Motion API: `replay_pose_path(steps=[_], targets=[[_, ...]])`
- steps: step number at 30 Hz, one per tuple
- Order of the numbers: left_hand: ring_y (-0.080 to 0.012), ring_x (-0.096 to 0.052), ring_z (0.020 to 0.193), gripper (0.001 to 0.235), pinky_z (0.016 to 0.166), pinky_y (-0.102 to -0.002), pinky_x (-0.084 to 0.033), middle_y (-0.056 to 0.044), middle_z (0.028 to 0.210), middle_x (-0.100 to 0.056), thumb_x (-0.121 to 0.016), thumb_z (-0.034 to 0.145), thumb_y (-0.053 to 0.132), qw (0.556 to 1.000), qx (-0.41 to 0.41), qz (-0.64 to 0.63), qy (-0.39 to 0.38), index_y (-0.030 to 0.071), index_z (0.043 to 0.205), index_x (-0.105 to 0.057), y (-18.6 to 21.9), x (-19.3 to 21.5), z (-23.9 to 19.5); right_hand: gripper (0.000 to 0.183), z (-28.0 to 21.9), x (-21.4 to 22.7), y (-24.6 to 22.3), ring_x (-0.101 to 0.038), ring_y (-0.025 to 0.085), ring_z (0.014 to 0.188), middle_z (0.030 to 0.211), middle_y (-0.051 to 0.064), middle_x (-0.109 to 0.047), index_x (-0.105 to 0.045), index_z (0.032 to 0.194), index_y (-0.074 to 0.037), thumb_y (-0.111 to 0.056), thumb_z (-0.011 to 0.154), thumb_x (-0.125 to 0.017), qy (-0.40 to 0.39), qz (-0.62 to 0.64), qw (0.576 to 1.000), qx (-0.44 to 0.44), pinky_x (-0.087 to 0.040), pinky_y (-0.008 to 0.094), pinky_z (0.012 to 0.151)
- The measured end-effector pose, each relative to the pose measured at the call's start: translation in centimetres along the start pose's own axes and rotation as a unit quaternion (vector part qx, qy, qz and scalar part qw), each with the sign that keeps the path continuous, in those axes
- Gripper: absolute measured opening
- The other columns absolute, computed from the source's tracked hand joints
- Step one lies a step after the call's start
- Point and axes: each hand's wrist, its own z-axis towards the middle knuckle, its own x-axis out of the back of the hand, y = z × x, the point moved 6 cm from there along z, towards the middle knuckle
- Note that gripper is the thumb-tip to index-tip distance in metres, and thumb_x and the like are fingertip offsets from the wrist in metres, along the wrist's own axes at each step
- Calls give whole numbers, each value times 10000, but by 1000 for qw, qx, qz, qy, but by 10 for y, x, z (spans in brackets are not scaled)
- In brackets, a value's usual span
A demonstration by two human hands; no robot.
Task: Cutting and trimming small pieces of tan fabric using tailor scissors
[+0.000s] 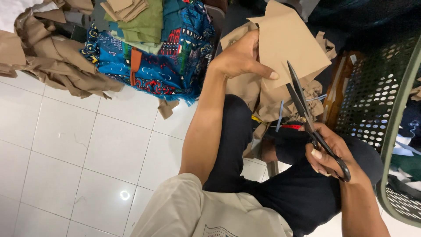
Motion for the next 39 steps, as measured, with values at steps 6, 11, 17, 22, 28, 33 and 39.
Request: replay_pose_path(steps=[6, 11, 17, 22, 28, 33, 39], targets=[[-298, -621, 1340, 668, 1118, -459, -597, -104, 1391, -637, -916, 893, 85, 999, -39, 11, 22, 85, 1419, -503, 0, 5, -4, 616, -25, 25, 21, -485, 108, 437, 639, 41, -511, -501, 1379, -33, -197, 840, -751, 37, -7, 994, -99, -369, 217, 337], [-261, -593, 1383, 628, 1163, -443, -545, -78, 1446, -620, -890, 941, 117, 996, -77, 6, 38, 101, 1448, -518, -3, 9, -5, 651, -49, 46, 12, -558, 138, 446, 558, 59, -599, -553, 1390, -31, -210, 806, -779, 13, -107, 989, -101, -435, 266, 455], [-299, -636, 1326, 673, 1126, -455, -585, -157, 1398, -646, -895, 862, 124, 989, -38, -37, 136, 27, 1402, -506, -17, -28, 3, 505, -24, 31, -16, -609, 214, 452, 936, 258, -741, -337, 1313, -14, -258, 960, -604, 183, -75, 979, 50, -455, 260, 357], [-323, -674, 1231, 685, 1047, -417, -603, -219, 1317, -679, -837, 708, 117, 945, 104, -71, 301, -41, 1303, -537, 9, -89, 7, 477, 22, 40, -23, -754, 324, 997, 1031, 204, -630, -359, 1349, -105, -297, 1040, -668, 366, -70, 922, 107, -634, 365, 625], [-242, -721, 1047, 496, 801, -324, -602, -118, 1136, -723, -737, 844, 286, 948, 32, 23, 317, 23, 1235, -582, 23, -131, 1, 442, 32, 43, -51, -598, 181, 639, 908, 134, -621, -425, 1323, -77, 15, 1057, -766, 455, -120, 864, 179, -564, 324, 581], [-218, -760, 875, 455, 788, -327, -630, -96, 1037, -774, -684, 855, 436, 961, 106, 23, 255, 71, 1126, -690, 20, -125, -9, 466, 33, 53, -71, -613, 177, 610, 999, 127, -704, -461, 1374, -97, -90, 1059, -804, 440, -141, 873, 157, -536, 307, 483], [-97, -729, 532, 473, 544, -160, -564, -53, 570, -716, -552, 1001, 358, 979, 102, 174, 18, 65, 675, -731, 39, -66, -53, 487, 35, 62, -86, -620, 153, 713, 945, 12, -640, -549, 1449, -90, -161, 1018, -764, 364, -143, 915, 103, -519, 326, 652]])
